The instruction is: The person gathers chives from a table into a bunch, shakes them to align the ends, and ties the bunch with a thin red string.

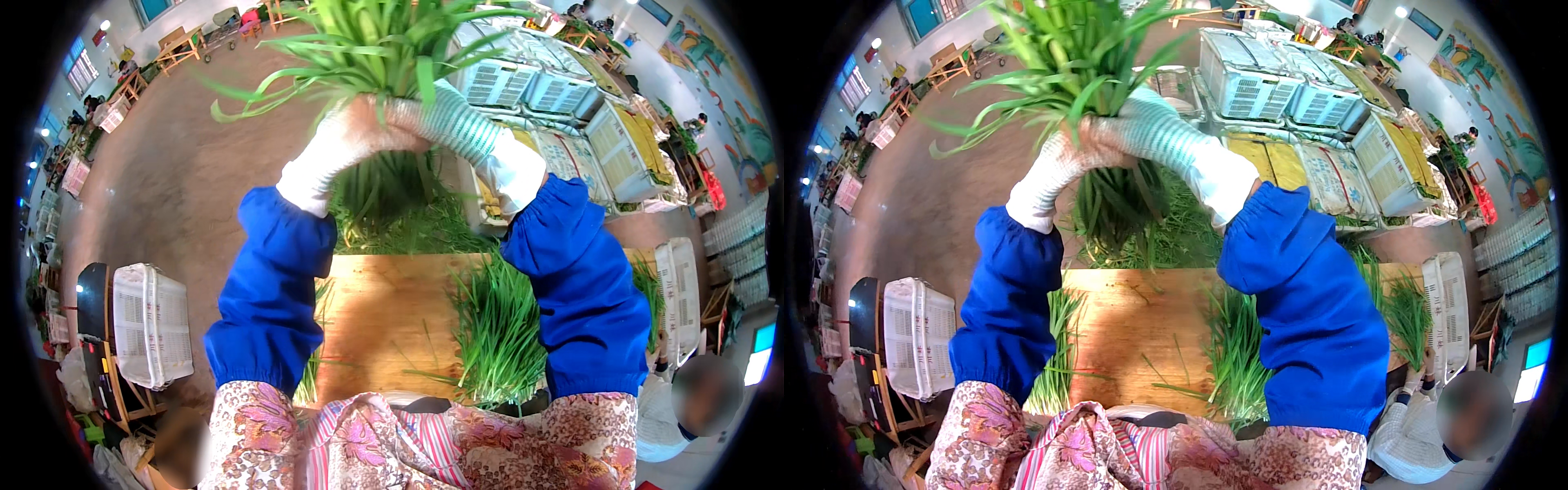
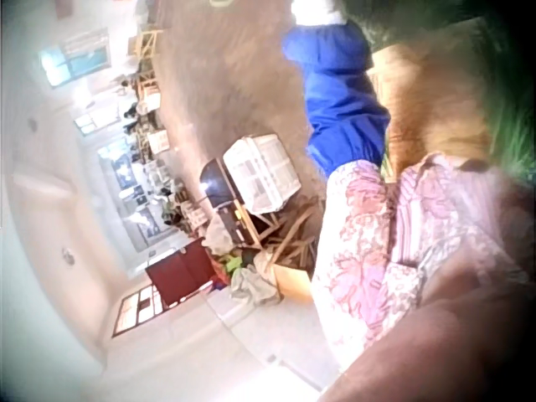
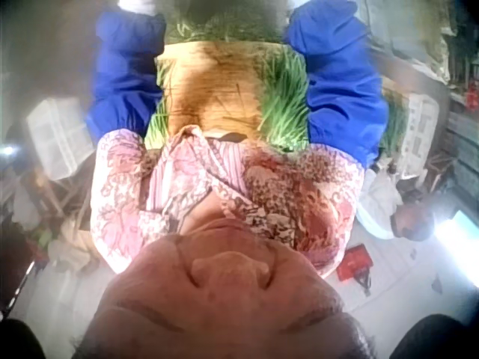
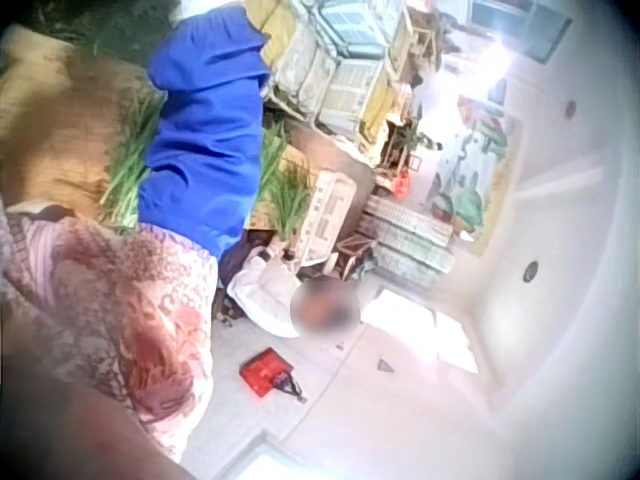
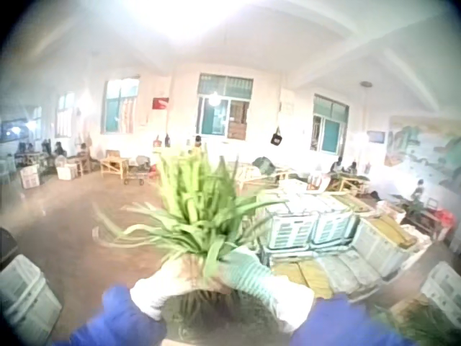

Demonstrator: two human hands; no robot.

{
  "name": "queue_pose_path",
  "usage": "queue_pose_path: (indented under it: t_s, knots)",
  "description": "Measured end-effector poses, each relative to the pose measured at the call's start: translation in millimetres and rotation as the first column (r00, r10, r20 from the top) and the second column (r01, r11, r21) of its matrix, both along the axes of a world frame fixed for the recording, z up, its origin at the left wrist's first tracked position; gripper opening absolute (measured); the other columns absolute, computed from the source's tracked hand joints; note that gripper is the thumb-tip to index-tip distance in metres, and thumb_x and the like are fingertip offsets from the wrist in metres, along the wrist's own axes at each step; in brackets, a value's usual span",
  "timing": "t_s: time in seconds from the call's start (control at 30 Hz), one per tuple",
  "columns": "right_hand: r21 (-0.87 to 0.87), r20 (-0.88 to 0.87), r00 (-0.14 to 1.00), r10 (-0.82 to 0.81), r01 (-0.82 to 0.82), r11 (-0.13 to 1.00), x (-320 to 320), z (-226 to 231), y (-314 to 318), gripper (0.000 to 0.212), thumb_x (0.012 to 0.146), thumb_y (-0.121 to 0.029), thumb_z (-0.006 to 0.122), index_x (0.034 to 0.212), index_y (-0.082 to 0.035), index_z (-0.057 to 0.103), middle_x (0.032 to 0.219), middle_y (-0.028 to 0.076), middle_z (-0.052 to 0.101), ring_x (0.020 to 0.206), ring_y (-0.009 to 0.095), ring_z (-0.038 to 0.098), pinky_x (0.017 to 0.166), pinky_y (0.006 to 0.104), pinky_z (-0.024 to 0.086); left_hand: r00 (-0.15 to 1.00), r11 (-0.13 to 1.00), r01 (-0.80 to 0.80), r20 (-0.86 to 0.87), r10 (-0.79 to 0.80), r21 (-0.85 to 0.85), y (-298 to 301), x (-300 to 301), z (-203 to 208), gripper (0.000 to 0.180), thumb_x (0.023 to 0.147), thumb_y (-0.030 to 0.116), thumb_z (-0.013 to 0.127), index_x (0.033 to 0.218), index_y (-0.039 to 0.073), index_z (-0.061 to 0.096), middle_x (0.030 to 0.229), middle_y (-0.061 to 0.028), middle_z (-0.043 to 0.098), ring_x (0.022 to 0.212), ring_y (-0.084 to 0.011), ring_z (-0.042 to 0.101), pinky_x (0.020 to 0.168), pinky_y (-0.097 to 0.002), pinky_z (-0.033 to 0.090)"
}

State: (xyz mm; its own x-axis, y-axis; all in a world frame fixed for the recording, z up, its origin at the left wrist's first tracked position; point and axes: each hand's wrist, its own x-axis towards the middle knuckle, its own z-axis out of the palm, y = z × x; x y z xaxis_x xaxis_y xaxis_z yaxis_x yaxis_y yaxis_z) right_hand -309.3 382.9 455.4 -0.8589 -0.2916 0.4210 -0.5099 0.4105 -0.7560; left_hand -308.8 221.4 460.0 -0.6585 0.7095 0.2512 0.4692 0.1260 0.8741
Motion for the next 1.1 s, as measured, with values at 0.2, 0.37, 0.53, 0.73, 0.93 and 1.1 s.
queue_pose_path:
  t_s: [0.2,0.37,0.53,0.73,0.93,1.1]
  knots:
    - [0.603,-0.098,0.995,-0.03,0.083,0.793,0,44,-36,0.092,0.068,-0.059,0.067,0.126,0.008,0.041,0.125,0.028,0.047,0.12,0.036,0.044,0.099,0.0379,0.037,0.963,0.863,-0.247,0.207,0.17,0.441,-29,-13,-47,0.059,0.07,0.013,0.075,0.12,-0.002,0.047,0.106,-0.0111,0.06,0.097,-0.0186,0.059,0.084,-0.0316,0.05]
    - [0.232,0.126,0.979,0.163,-0.188,0.954,37,-2,-30,0.126,0.056,-0.057,0.077,0.141,0.007,0.01,0.135,0.033,0.034,0.129,0.04,0.033,0.108,0.0401,0.027,0.888,0.609,-0.45,0.402,0.225,0.654,-53,29,-4,0.024,0.072,0.015,0.067,0.092,0.002,0.066,0.082,-0.0111,0.067,0.079,-0.0201,0.064,0.076,-0.0325,0.052]
    - [0.571,0.209,0.971,-0.115,-0.025,0.82,89,-91,-15,0.109,0.06,-0.036,0.077,0.141,0.001,0.015,0.122,0.033,0.046,0.111,0.042,0.052,0.093,0.0414,0.044,0.743,0.329,-0.641,0.668,0.037,0.694,-111,29,1,0.04,0.073,0.028,0.068,0.1,0.001,0.057,0.095,-0.0172,0.064,0.078,-0.0274,0.061,0.071,-0.0392,0.054]
    - [0.564,0.142,0.898,-0.416,0.272,0.779,73,-220,57,0.031,0.085,-0.017,0.045,0.112,-0.012,0.06,0.082,0.022,0.064,0.08,0.036,0.063,0.072,0.0456,0.049,0.846,0.197,-0.534,0.519,0.126,0.822,-163,12,-9,0.025,0.079,0.021,0.064,0.095,0.003,0.059,0.079,-0.0089,0.062,0.089,-0.0288,0.061,0.087,-0.0406,0.05]
    - [-0.382,0.529,0.847,-0.057,0.297,0.875,78,-114,17,0.03,0.084,-0.013,0.06,0.114,-0.015,0.062,0.073,0.004,0.065,0.057,0.009,0.054,0.053,0.0258,0.045,0.755,0.132,-0.634,0.573,0.318,0.762,-220,12,-24,0.044,0.083,0.03,0.059,0.114,0.002,0.049,0.108,-0.025,0.059,0.091,-0.0346,0.06,0.083,-0.0472,0.05]
    - [0.41,-0.471,0.877,0.095,0.123,0.904,70,-90,-80,0.019,0.08,-0.016,0.06,0.099,-0.016,0.062,0.066,0.006,0.06,0.056,0.022,0.06,0.047,0.0351,0.046,0.731,0.12,-0.671,0.625,0.274,0.732,-200,14,-27,0.038,0.084,0.029,0.057,0.106,-0.002,0.054,0.107,-0.0226,0.061,0.091,-0.0318,0.06,0.083,-0.0445,0.05]
